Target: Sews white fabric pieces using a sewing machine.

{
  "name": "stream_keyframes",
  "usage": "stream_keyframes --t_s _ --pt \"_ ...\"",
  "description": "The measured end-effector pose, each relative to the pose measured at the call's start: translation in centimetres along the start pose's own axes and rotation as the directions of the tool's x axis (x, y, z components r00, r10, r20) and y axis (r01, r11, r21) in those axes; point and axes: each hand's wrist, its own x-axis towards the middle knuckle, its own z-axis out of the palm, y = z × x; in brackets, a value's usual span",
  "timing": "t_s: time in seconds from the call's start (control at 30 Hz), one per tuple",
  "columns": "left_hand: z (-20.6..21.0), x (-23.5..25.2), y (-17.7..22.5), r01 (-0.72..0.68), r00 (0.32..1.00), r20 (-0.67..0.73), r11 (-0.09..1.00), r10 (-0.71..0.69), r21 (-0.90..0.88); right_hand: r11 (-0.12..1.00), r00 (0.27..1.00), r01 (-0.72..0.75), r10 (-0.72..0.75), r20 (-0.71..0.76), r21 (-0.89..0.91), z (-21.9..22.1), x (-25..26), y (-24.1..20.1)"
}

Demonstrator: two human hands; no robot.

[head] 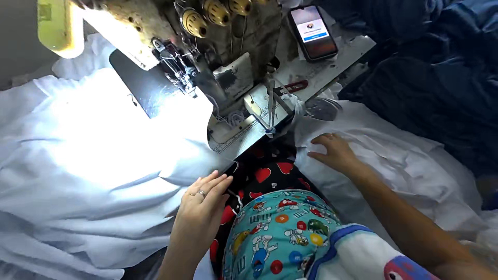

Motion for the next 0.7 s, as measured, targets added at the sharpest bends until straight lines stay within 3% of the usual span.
stream_keyframes --t_s 0.13,0.23,0.33,0.4,0.47,0.53,0.6,0.63,0.7 --pt "0.2 -0.2 0.7 -0.020 0.999 0.040 1.000 0.019 0.018 0.998 0.998 -0.004 0.000 -0.060 -0.064 0.6 0.9 -1.1" --pt "0.1 -0.4 1.0 0.001 0.999 0.048 1.000 0.000 -0.015 0.985 0.964 -0.166 0.172 -0.204 0.044 -2.7 1.2 0.7" --pt "0.4 -0.5 1.0 -0.008 0.998 0.055 0.999 0.011 -0.044 0.944 0.851 -0.222 0.310 -0.424 0.245 -7.9 0.4 4.5" --pt "0.6 -0.5 1.4 -0.001 0.997 0.074 0.995 0.008 -0.099 0.818 0.707 -0.207 0.504 -0.496 0.537 -11.3 -1.2 4.3" --pt "0.8 -0.3 2.4 0.020 0.995 0.101 0.978 0.001 -0.207 0.629 0.610 0.045 0.598 -0.520 0.776 -14.3 -3.4 0.3" --pt "1.2 0.3 3.9 0.027 0.990 0.138 0.924 0.028 -0.383 0.473 0.570 0.427 0.520 -0.636 0.770 -15.9 -4.6 -3.6" --pt "1.8 1.5 5.6 0.003 0.976 0.176 0.807 0.125 -0.590 0.387 0.577 0.569 0.441 -0.688 0.726 -15.8 -5.0 -7.6" --pt "2.2 2.3 6.5 -0.022 0.964 0.183 0.749 0.190 -0.662 0.309 0.608 0.646 0.345 -0.716 0.698 -14.7 -5.0 -8.6" --pt "3.1 4.1 8.6 -0.059 0.943 0.193 0.711 0.269 -0.700 0.243 0.687 0.664 0.175 -0.705 0.707 -11.8 -4.8 -12.7"
